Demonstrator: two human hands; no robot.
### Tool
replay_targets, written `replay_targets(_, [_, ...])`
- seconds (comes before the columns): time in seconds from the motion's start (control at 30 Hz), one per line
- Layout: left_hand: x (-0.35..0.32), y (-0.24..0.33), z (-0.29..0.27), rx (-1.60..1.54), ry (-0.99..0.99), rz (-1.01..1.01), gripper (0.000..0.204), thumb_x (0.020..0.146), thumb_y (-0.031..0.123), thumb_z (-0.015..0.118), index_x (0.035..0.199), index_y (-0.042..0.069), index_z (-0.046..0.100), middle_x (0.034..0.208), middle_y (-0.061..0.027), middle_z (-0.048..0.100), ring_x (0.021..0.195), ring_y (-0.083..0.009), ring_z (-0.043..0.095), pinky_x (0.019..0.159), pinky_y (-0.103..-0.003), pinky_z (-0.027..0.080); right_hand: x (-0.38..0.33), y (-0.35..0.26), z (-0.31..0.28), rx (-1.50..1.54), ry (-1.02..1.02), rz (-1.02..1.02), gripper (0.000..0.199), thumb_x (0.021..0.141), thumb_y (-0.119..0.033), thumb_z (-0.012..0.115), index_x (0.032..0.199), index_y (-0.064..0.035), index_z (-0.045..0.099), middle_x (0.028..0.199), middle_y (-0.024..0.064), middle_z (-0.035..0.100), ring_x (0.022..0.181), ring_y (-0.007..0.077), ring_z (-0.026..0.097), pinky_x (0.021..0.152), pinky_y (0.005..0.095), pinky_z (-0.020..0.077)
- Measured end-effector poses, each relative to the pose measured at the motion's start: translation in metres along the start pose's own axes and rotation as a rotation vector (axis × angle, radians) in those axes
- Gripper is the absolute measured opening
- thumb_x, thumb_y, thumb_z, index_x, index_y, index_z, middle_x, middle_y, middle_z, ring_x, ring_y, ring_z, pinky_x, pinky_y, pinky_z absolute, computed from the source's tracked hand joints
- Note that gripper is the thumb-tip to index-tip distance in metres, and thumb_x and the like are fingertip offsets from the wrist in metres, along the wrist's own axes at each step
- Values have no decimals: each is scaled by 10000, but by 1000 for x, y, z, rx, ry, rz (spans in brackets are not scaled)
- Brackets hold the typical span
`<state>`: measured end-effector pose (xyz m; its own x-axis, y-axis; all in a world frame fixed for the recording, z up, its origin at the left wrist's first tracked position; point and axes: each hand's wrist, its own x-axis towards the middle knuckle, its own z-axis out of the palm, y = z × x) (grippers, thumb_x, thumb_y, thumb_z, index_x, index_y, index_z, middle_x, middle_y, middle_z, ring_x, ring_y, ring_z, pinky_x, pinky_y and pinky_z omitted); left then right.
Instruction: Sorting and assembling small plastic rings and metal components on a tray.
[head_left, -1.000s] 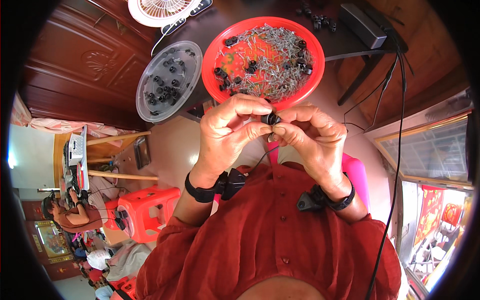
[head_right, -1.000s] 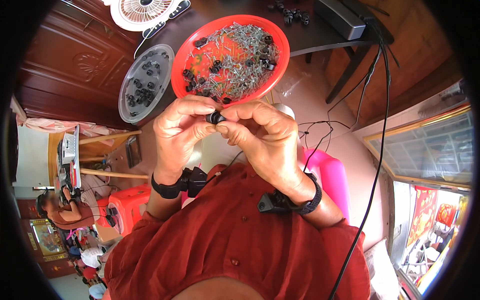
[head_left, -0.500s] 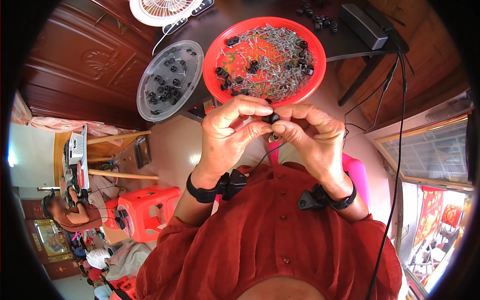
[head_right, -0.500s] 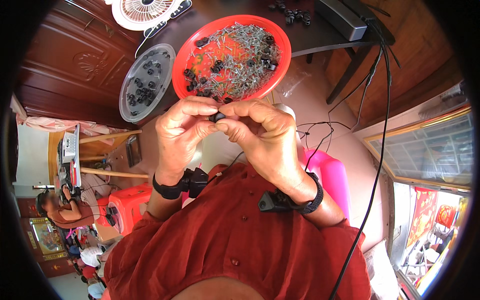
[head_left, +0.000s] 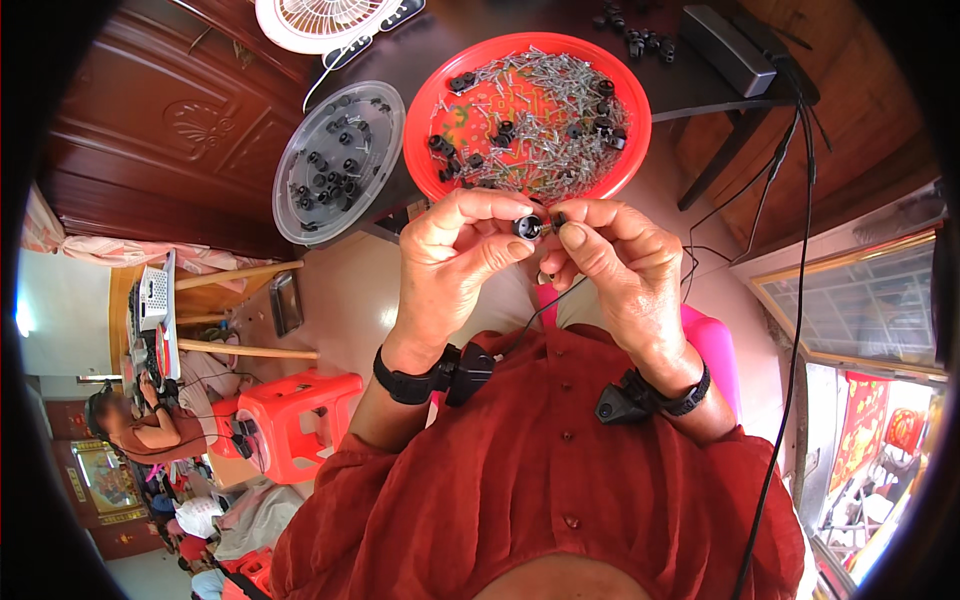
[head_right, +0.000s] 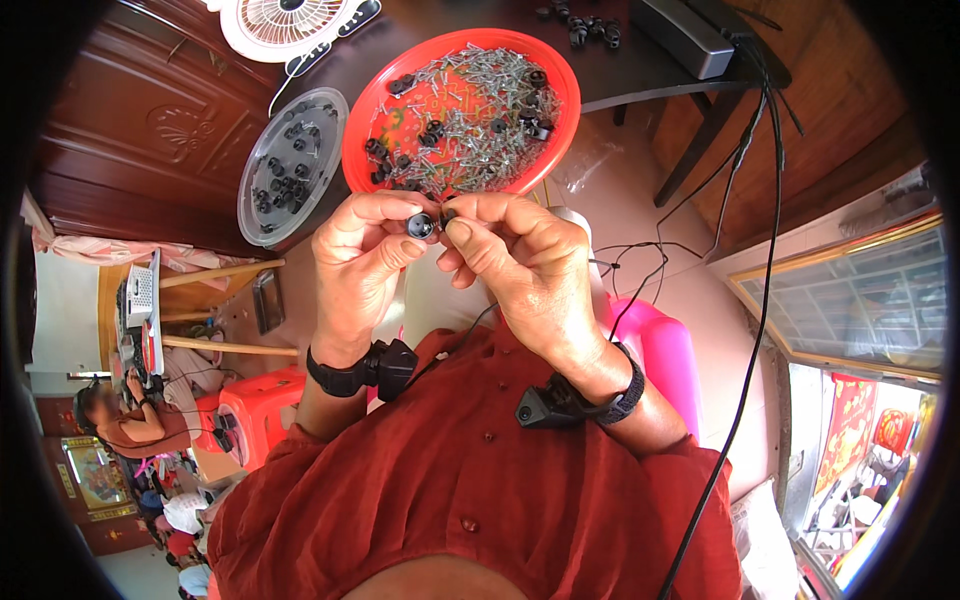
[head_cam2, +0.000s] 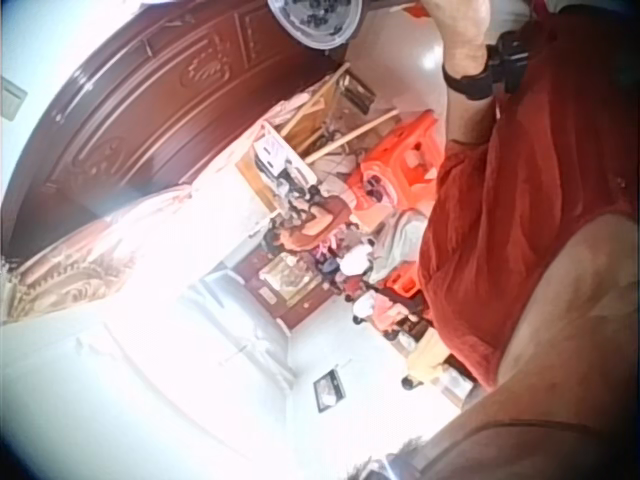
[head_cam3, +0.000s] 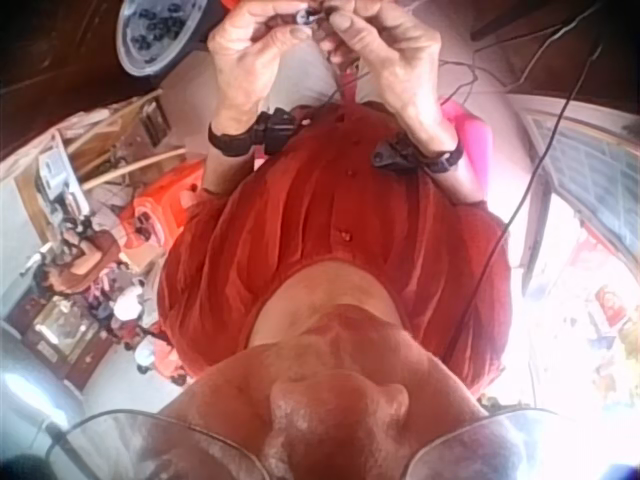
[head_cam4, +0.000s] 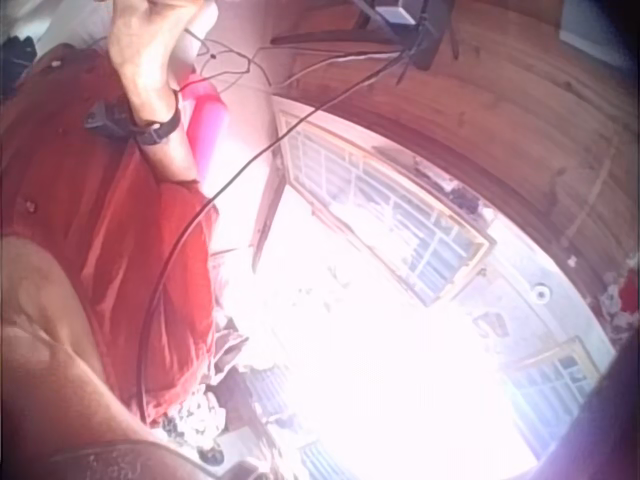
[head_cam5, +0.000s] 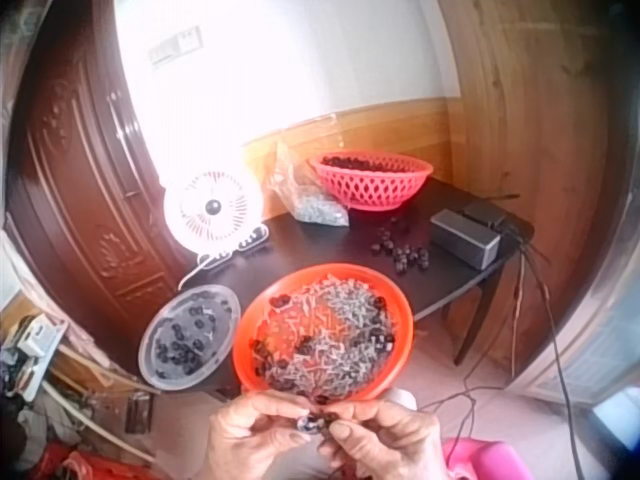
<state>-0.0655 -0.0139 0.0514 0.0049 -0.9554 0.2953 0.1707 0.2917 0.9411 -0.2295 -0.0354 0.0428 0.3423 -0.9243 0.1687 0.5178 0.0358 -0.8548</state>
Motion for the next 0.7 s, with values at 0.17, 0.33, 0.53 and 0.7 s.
replay_targets(0.17, [-1, 1, 0, 42, -4, 0, 240, 743, -96, 643, 962, -6, 603, 978, -101, 614, 841, -121, 594, 739, -248, 515, -2, 2, 1, -53, 9, -60, 155, 864, -18, 571, 995, 61, 597, 807, 73, 626, 691, 103, 604, 590, 218, 509])
replay_targets(0.33, [-2, 5, 2, 103, -8, -4, 259, 734, -104, 650, 970, -10, 601, 979, -96, 615, 851, -124, 595, 745, -251, 514, -4, 3, 4, -202, 51, -154, 167, 837, -4, 601, 997, 47, 606, 799, 66, 622, 692, 102, 605, 584, 211, 501])
replay_targets(0.53, [-3, 8, 3, 150, -4, -19, 250, 736, -101, 650, 967, -14, 608, 976, -94, 615, 847, -128, 598, 746, -251, 518, -4, 1, 5, -445, 65, -274, 165, 786, 25, 638, 951, 28, 634, 765, 69, 615, 639, 88, 586, 545, 216, 471])
replay_targets(0.7, [-2, 10, 5, 200, -16, 36, 219, 745, -108, 636, 948, -32, 609, 956, -98, 614, 855, -140, 602, 734, -256, 530, -4, 1, 5, -415, 43, -254, 130, 787, 25, 639, 916, 21, 654, 765, 64, 615, 626, 78, 565, 537, 215, 460])
